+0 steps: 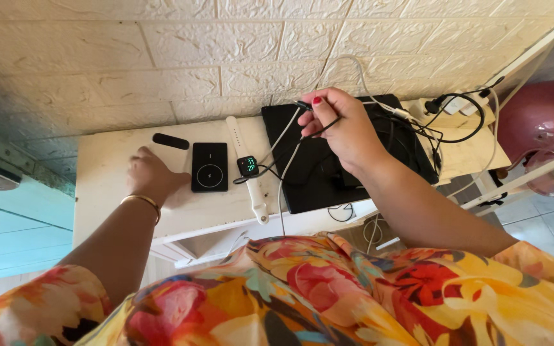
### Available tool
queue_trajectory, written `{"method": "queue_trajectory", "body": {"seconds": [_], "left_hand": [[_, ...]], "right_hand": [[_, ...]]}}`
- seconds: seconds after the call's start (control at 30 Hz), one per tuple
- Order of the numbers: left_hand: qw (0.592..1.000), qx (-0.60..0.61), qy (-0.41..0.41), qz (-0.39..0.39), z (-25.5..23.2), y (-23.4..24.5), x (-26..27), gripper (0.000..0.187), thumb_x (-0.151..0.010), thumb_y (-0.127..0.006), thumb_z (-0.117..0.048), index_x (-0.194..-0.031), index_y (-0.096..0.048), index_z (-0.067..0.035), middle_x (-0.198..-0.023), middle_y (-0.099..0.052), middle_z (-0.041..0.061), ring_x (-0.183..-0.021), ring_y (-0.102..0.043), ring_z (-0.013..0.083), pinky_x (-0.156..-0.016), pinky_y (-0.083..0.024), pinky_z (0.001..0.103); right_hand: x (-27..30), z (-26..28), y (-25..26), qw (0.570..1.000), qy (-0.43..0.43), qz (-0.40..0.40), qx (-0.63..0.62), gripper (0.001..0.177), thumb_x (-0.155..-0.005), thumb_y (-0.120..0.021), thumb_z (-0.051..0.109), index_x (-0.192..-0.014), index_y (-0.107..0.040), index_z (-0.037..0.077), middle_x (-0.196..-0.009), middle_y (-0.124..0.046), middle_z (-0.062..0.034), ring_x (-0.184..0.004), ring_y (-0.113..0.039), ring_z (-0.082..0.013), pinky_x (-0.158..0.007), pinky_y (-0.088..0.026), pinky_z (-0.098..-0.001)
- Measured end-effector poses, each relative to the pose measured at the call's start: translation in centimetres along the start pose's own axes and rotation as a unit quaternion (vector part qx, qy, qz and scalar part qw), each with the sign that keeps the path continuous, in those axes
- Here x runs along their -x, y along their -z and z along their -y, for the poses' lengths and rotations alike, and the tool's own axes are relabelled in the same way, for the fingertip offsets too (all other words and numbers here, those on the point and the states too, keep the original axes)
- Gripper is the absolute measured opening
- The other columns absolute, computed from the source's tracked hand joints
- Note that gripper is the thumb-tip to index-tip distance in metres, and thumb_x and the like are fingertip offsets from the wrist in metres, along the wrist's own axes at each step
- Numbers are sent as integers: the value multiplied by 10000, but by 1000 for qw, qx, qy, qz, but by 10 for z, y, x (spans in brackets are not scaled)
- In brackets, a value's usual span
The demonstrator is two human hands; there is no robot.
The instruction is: The person connects multiple electronic devices to chargers and plugs them into a power strip. They handle a smartwatch, a power bank, and a laptop, plugging in and unplugging cables to organize the setup on a white desk.
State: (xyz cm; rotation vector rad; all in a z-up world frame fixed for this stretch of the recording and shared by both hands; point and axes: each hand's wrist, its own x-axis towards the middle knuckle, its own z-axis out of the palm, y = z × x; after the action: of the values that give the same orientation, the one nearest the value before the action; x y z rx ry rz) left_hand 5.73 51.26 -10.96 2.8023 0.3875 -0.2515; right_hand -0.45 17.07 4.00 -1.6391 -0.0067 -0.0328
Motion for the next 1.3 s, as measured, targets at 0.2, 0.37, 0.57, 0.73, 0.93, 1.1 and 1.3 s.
{"method": "queue_trajectory", "body": {"seconds": [0.2, 0.37, 0.57, 0.73, 0.93, 1.1, 1.3], "left_hand": [[976, 171, -112, -77, -7, 25, 29, 949, -593, -918, -397, -1322, -426, -41, -1233, -610, 216, -1119, -630, 392, -948, -515, 473], [912, 262, -297, -105, -52, 69, 82, 863, -656, -899, -369, -1308, -431, -53, -1144, -651, 236, -1027, -662, 420, -866, -543, 489], [886, 275, -370, -54, -80, 99, 122, 843, -632, -895, -341, -1300, -462, -67, -1103, -678, 218, -995, -682, 406, -848, -557, 467], [894, 262, -362, -38, -80, 109, 128, 855, -616, -891, -327, -1317, -474, -69, -1113, -681, 209, -1007, -684, 393, -856, -558, 457], [898, 247, -361, -52, -75, 114, 126, 873, -595, -900, -342, -1311, -485, -66, -1103, -680, 208, -1004, -682, 393, -857, -555, 456], [900, 220, -372, -54, -73, 115, 127, 854, -604, -889, -347, -1324, -511, -86, -1117, -690, 188, -1033, -672, 391, -876, -540, 466], [907, 179, -377, -58, -73, 117, 129, 898, -577, -885, -380, -1334, -503, -84, -1152, -675, 186, -1056, -659, 388, -889, -532, 472]], "right_hand": [[-5, 15, 7, 989, -12, 44, -141, 185, -1004, -631, 96, -1149, -704, 7, -954, -719, -98, -832, -683, -149, -807, -575, -316], [-8, 28, -7, 976, 2, 93, -196, 95, -994, -696, 53, -1067, -689, -6, -995, -708, -86, -885, -688, -171, -836, -572, -329], [-5, 32, -25, 975, 44, 191, -108, 86, -972, -713, 47, -1045, -702, 2, -1003, -714, -88, -921, -705, -176, -871, -583, -327], [-5, 34, -26, 977, 67, 197, -45, 83, -962, -723, 57, -1029, -708, 11, -993, -718, -76, -896, -699, -160, -868, -590, -315], [-4, 39, -27, 976, 73, 203, 3, 71, -951, -728, 49, -1010, -711, 14, -949, -713, -55, -864, -700, -146, -828, -583, -294], [-3, 50, -24, 958, 122, 235, 113, 54, -970, -705, 47, -1013, -703, 15, -923, -708, -30, -869, -692, -107, -824, -586, -262], [-1, 57, -27, 936, 153, 266, 173, 46, -977, -683, 44, -999, -698, 6, -908, -721, -29, -827, -700, -100, -774, -579, -245]]}}
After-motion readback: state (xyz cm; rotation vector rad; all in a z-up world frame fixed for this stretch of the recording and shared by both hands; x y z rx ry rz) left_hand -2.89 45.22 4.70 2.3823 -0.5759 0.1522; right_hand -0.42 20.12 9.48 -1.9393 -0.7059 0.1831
